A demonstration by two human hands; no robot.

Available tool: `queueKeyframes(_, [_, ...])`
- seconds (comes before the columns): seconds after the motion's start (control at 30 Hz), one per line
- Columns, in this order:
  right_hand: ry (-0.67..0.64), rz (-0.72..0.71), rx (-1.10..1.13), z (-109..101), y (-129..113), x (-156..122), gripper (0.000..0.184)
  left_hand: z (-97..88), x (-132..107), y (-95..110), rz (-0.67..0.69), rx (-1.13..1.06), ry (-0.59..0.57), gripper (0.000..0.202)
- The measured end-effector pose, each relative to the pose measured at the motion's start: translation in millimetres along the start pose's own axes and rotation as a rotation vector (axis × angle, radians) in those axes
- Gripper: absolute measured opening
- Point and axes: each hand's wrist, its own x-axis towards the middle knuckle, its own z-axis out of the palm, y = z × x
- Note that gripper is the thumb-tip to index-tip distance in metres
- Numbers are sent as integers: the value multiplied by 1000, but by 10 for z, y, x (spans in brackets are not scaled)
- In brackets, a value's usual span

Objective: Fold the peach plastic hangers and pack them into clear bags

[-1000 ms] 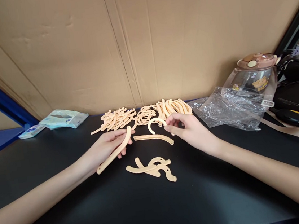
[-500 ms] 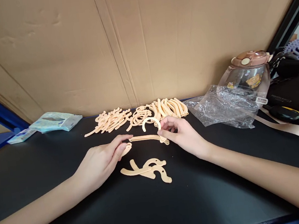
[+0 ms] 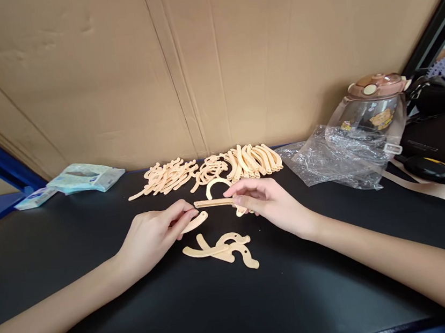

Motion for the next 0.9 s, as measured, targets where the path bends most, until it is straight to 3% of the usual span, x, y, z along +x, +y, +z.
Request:
queueKeyframes(0.23, [-32,109,145,78,-29,-21,18,53,-24,-43,304,-130,121,39])
queueKeyframes(0.4, [-129,134,264,111,-44,-33,20,76,-31,-23,510,-82,218,29])
queueKeyframes(0.57, [-206,137,308,130,-14,-30,24,47,-3,5,597,-27,262,20])
queueKeyframes(0.9, [-215,123,313,133,21,-13,19,50,22,-21,627,-130,167,16])
